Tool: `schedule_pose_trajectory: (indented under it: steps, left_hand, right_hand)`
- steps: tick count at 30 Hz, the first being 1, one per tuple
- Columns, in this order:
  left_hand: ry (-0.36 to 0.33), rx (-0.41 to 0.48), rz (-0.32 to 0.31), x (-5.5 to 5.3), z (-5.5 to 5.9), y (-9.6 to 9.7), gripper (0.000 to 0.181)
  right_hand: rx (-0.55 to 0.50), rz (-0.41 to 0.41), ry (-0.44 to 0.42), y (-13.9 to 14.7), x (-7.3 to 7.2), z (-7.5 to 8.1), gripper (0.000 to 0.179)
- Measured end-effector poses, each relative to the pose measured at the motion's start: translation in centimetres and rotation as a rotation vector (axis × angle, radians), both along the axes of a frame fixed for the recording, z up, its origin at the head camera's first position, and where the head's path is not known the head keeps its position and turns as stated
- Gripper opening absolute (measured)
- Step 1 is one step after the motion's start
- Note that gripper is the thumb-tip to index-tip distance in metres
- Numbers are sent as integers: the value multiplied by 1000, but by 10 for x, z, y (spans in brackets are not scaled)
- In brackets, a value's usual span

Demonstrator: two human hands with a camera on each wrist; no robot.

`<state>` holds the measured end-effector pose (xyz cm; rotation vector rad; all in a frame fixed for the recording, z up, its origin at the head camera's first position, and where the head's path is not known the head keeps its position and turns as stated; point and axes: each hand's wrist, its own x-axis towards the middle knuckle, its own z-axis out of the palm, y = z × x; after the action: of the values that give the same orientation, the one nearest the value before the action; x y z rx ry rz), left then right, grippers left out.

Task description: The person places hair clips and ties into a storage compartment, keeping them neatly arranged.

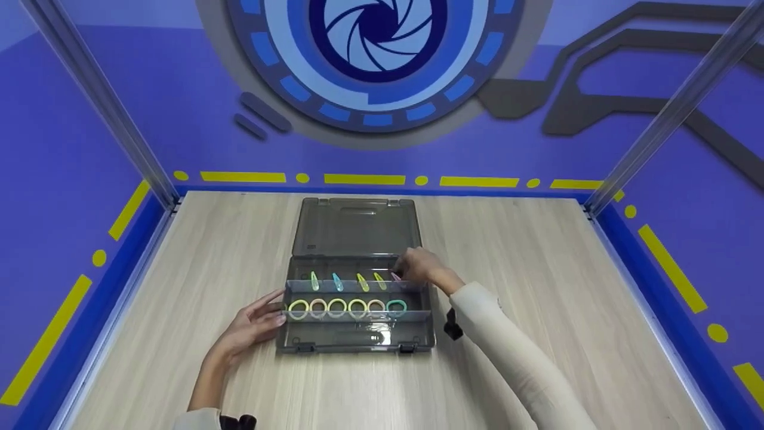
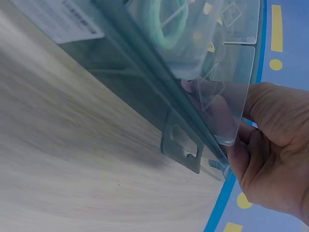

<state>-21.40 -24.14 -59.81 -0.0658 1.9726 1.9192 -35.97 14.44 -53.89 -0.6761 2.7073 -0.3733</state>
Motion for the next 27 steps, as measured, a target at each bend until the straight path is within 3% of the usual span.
schedule_pose_trajectory:
  steps: [9, 12, 18, 23, 27]
  left_hand:
    - [15, 22, 3, -1, -3, 0, 75]
    - [19, 10, -3, 1, -2, -2, 75]
    - [15, -28, -5, 5, 0, -4, 75]
    - [19, -32, -24, 4, 0, -3, 75]
    - [48, -30, -26, 3, 2, -1, 75]
  right_hand:
    - [-137, -19, -112, 5, 1, 13, 28]
    - [-201, 17, -139, 7, 3, 15, 28]
    - [-289, 69, -142, 21, 10, 21, 31]
    - [-402, 49, -168, 39, 11, 26, 34]
    - [-471, 17, -136, 53, 10, 26, 34]
